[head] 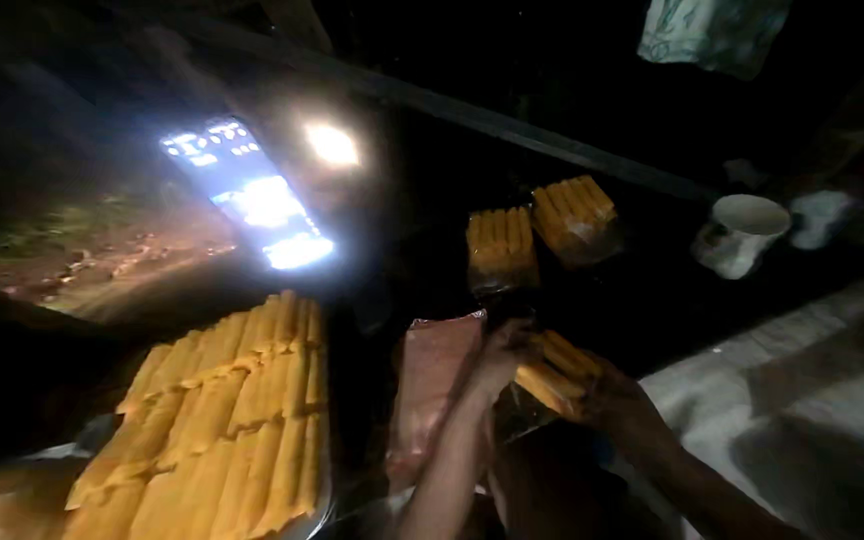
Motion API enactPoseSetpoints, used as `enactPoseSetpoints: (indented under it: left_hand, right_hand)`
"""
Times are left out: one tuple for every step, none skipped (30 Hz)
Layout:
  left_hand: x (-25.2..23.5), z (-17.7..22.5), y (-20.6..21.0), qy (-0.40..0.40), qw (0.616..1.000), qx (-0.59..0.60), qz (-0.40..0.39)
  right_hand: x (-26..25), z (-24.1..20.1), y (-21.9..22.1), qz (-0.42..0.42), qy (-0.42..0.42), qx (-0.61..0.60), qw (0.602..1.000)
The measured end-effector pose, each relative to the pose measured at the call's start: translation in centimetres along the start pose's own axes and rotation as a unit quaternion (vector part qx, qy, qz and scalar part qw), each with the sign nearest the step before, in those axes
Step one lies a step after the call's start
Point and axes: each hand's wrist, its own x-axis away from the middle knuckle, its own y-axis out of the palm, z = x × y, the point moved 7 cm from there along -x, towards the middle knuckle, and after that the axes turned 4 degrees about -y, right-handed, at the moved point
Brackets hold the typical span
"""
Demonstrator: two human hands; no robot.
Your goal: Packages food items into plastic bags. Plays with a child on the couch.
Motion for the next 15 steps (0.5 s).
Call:
enactPoseSetpoints:
  left_hand:
    - [-0.2,0.3,0.1,0.010,1.000,-0.003,-0.006]
    - [-0.5,0.5,0.2,0.019,1.000,-0.002,-0.007]
    - [-0.8,0.7,0.1,0.025,1.000,-0.005,-0.008]
    - [-1.2,0.9,0.0,0.027,0.999,-0.016,-0.008]
    - [-1.6,1.1,-0.2,0.027,0.999,-0.035,-0.006]
    - [-2.2,1.0,-0.5,0.030,0.998,-0.060,0.002]
    - [-2.5,1.1,-0.8,0.032,0.995,-0.094,0.014]
    - [-2.7,1.2,-1.3,0.028,0.990,-0.133,0.034]
    - [-2.6,1.5,-1.7,0.028,0.983,-0.171,0.055]
    - [-2.1,1.8,-2.1,0.030,0.975,-0.205,0.079]
    - [-1.5,2.1,-2.3,0.036,0.965,-0.240,0.103]
    - [-0.6,2.6,-2.2,0.056,0.954,-0.265,0.130]
    - [0.6,2.9,-1.8,0.085,0.943,-0.283,0.151]
    - [1.8,3.1,-1.1,0.119,0.934,-0.292,0.166]
    - [3.0,3.0,0.0,0.153,0.927,-0.293,0.177]
  right_hand:
    - [-0.2,-0.3,-0.1,0.014,-0.004,0.033,0.999]
    - [-0.3,-0.6,-0.2,0.024,-0.008,0.052,0.998]
    - [-0.4,-0.8,-0.2,0.026,-0.017,0.056,0.998]
    - [-0.4,-0.9,-0.2,0.024,-0.022,0.046,0.998]
    - [-0.2,-0.9,-0.1,0.016,-0.024,0.035,0.999]
    - [0.1,-0.9,-0.1,0.009,-0.028,0.026,0.999]
    - [0.5,-0.8,-0.2,0.006,-0.026,0.021,0.999]
    - [0.8,-0.8,-0.4,0.008,-0.017,0.021,1.000]
    - [1.2,-0.9,-0.6,0.006,-0.007,0.025,1.000]
    - [1.5,-1.1,-0.8,0.005,-0.003,0.035,0.999]
    - [1.8,-1.4,-1.1,-0.004,-0.005,0.045,0.999]
    - [1.9,-1.6,-1.4,-0.005,-0.013,0.059,0.998]
    - [2.0,-1.8,-1.6,-0.009,-0.021,0.078,0.997]
    - [1.9,-1.8,-1.8,-0.007,-0.029,0.094,0.995]
    - [1.7,-1.7,-1.9,-0.004,-0.037,0.102,0.994]
